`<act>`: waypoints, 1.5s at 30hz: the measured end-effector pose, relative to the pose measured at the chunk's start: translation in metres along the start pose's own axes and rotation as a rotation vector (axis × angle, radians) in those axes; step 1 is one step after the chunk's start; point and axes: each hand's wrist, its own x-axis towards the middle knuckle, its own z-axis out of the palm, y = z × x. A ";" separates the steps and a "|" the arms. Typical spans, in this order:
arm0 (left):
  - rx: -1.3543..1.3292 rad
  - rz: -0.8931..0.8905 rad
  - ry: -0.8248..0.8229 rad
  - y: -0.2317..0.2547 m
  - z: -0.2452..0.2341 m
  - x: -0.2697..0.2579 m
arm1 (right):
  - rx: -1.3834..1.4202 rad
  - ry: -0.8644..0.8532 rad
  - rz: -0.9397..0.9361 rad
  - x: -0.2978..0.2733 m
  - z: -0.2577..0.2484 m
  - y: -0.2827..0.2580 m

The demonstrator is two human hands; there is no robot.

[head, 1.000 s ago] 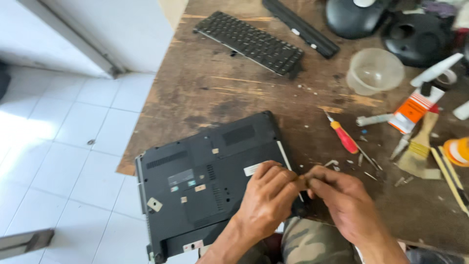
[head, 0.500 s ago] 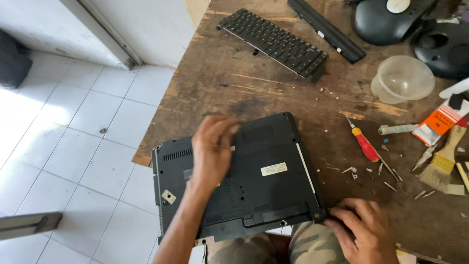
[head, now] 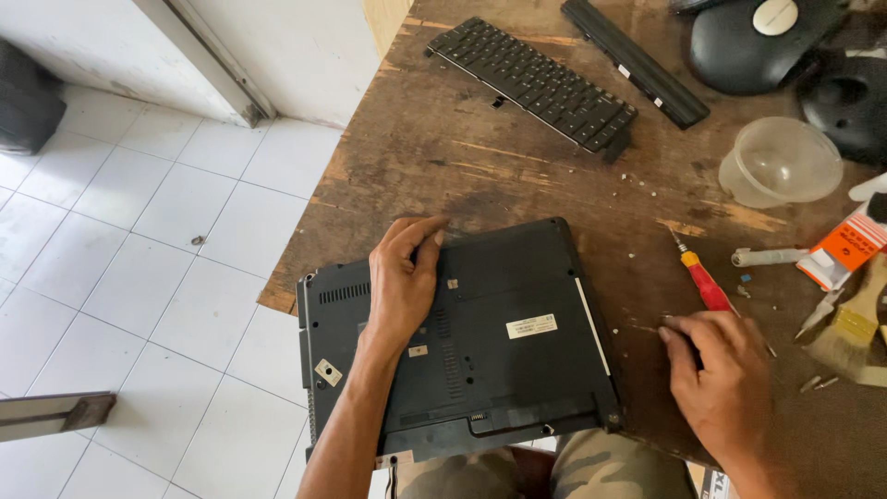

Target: The person removes a battery cover from the bottom of a laptop, then uses a screwdriver to remove several screws. They flip the laptop over, open the lid, and briefly touch the keyboard before closing it again.

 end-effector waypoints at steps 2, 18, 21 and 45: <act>-0.003 0.006 0.015 0.002 -0.001 0.001 | 0.020 0.016 -0.009 0.000 0.001 -0.001; 0.121 -0.040 0.143 0.026 -0.001 0.006 | -0.165 0.166 0.064 0.043 -0.003 0.031; 0.073 -0.071 0.147 0.038 -0.001 0.004 | -0.218 0.131 0.078 0.056 -0.007 0.030; 0.158 -0.087 0.159 0.041 0.000 0.000 | 1.361 0.246 0.868 0.028 -0.060 0.072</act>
